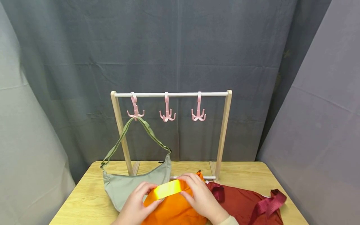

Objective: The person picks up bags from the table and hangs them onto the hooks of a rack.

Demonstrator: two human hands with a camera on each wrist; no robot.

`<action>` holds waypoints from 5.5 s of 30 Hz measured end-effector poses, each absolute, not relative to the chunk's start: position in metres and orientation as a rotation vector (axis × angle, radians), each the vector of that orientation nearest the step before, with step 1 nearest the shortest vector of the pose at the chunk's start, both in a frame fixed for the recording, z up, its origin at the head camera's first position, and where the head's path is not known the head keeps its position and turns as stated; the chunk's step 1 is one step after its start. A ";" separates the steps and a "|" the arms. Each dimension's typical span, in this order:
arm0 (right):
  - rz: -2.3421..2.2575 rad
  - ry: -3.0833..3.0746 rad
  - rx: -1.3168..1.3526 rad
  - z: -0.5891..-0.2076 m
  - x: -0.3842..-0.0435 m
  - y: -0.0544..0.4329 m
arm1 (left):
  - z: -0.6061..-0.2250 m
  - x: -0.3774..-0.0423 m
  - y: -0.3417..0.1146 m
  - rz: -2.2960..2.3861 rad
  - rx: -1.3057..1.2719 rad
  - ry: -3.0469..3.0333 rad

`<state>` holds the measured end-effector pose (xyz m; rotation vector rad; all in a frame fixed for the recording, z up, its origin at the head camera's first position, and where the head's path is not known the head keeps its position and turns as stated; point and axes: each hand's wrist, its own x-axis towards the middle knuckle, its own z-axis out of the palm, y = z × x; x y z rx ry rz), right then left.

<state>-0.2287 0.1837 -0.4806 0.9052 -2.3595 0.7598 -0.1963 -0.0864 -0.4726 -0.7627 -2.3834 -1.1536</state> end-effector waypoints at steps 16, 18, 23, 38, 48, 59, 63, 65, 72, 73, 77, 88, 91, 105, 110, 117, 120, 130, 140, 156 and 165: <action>0.767 -2.362 0.908 -0.463 -0.231 0.188 | -0.457 -0.200 -0.084 -1.098 -0.807 -2.329; 0.770 -2.367 0.904 -0.462 -0.231 0.188 | -0.456 -0.201 -0.084 -1.095 -0.811 -2.319; 0.780 -2.372 0.900 -0.458 -0.230 0.189 | -0.453 -0.202 -0.084 -1.080 -0.812 -2.305; 0.886 -2.321 0.960 -0.448 -0.234 0.191 | -0.443 -0.205 -0.084 -1.085 -0.817 -2.334; 0.899 -2.309 0.974 -0.442 -0.235 0.191 | -0.437 -0.207 -0.083 -1.075 -0.818 -2.330; 0.948 -2.306 1.003 -0.437 -0.239 0.191 | -0.429 -0.210 -0.085 -1.003 -0.807 -2.376; 0.956 -2.307 1.002 -0.437 -0.240 0.191 | -0.427 -0.212 -0.086 -0.968 -0.813 -2.398; 0.960 -2.310 1.000 -0.436 -0.241 0.191 | -0.425 -0.212 -0.087 -0.961 -0.818 -2.410; 0.973 -2.330 0.988 -0.434 -0.240 0.191 | -0.421 -0.214 -0.088 -0.916 -0.816 -2.458; 0.971 -2.332 0.985 -0.433 -0.240 0.190 | -0.420 -0.214 -0.089 -0.914 -0.821 -2.465; 0.966 -2.323 0.992 -0.432 -0.239 0.190 | -0.419 -0.215 -0.091 -0.910 -0.840 -2.487; 0.914 -2.323 1.006 -0.430 -0.240 0.190 | -0.418 -0.218 -0.095 -0.906 -0.852 -2.520; 0.900 -2.337 0.994 -0.430 -0.240 0.190 | -0.417 -0.218 -0.095 -0.911 -0.858 -2.513; 0.889 -2.325 0.981 -0.421 -0.243 0.191 | -0.404 -0.219 -0.094 -0.909 -0.832 -2.578; 0.922 -2.333 0.953 -0.418 -0.244 0.191 | -0.399 -0.220 -0.093 -0.924 -0.835 -2.559; 0.934 -2.317 0.946 -0.415 -0.244 0.192 | -0.393 -0.220 -0.094 -0.918 -0.840 -2.563; 0.934 -2.310 0.949 -0.415 -0.245 0.192 | -0.392 -0.221 -0.094 -0.911 -0.846 -2.571; 0.943 -2.273 0.965 -0.417 -0.246 0.192 | -0.388 -0.223 -0.096 -0.881 -0.871 -2.578; 0.945 -2.293 0.949 -0.417 -0.245 0.192 | -0.388 -0.225 -0.099 -0.863 -0.900 -2.603; 0.904 -2.317 0.993 -0.408 -0.249 0.196 | -0.382 -0.230 -0.103 -0.834 -0.919 -2.591; 0.870 -2.366 0.976 -0.402 -0.248 0.196 | -0.381 -0.231 -0.104 -0.796 -0.954 -2.572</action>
